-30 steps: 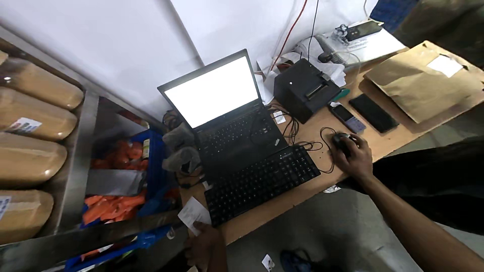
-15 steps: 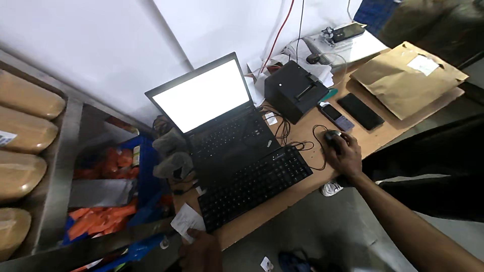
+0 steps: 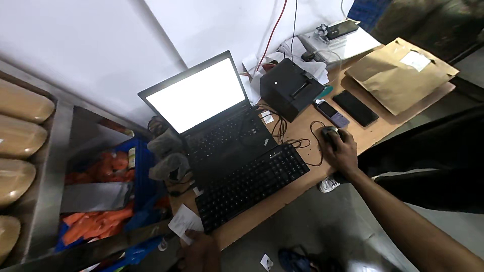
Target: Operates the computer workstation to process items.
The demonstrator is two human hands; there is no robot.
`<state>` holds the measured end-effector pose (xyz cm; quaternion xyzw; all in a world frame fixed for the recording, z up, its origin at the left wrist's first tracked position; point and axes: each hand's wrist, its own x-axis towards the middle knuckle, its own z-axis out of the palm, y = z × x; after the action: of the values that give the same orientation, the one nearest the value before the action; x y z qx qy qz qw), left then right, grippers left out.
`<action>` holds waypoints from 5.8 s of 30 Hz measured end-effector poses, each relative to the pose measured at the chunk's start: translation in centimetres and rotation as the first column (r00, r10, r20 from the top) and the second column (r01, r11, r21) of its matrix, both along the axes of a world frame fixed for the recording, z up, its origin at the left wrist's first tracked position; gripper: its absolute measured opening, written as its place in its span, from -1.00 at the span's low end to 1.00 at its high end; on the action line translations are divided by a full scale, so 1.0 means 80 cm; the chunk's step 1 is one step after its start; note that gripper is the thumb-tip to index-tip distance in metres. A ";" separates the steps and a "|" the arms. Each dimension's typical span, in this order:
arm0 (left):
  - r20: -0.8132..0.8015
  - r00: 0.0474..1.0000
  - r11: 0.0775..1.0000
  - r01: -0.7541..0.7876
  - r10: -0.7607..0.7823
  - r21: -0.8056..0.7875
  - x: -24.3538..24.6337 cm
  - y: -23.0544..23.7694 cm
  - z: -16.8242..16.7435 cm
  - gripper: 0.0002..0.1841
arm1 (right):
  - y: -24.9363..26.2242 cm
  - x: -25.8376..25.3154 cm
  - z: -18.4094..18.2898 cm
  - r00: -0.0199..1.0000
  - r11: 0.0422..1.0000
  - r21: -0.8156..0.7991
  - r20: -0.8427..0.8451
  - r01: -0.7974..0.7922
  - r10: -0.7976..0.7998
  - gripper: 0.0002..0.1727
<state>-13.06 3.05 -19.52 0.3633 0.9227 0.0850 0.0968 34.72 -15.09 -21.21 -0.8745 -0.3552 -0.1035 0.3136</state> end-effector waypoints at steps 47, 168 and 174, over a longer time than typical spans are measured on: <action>0.033 0.999 0.999 -0.035 0.035 -0.013 0.010 0.005 0.012 -0.20 | -0.005 0.001 0.000 0.997 0.996 0.039 -0.010 -0.081 0.081 -0.40; 0.028 0.996 0.996 0.082 -0.083 0.025 0.009 0.000 0.023 -0.15 | -0.002 -0.004 0.005 1.000 1.000 0.020 -0.009 -0.002 0.002 -0.39; 0.036 0.996 0.995 0.083 -0.085 0.047 0.011 -0.002 0.021 -0.11 | -0.003 0.000 0.003 1.000 1.000 0.013 0.006 -0.013 0.013 -0.40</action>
<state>-12.16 2.93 -17.81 0.4022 0.9024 0.1087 0.1097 34.75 -15.37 -20.95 -0.8697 -0.3613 -0.1065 0.3190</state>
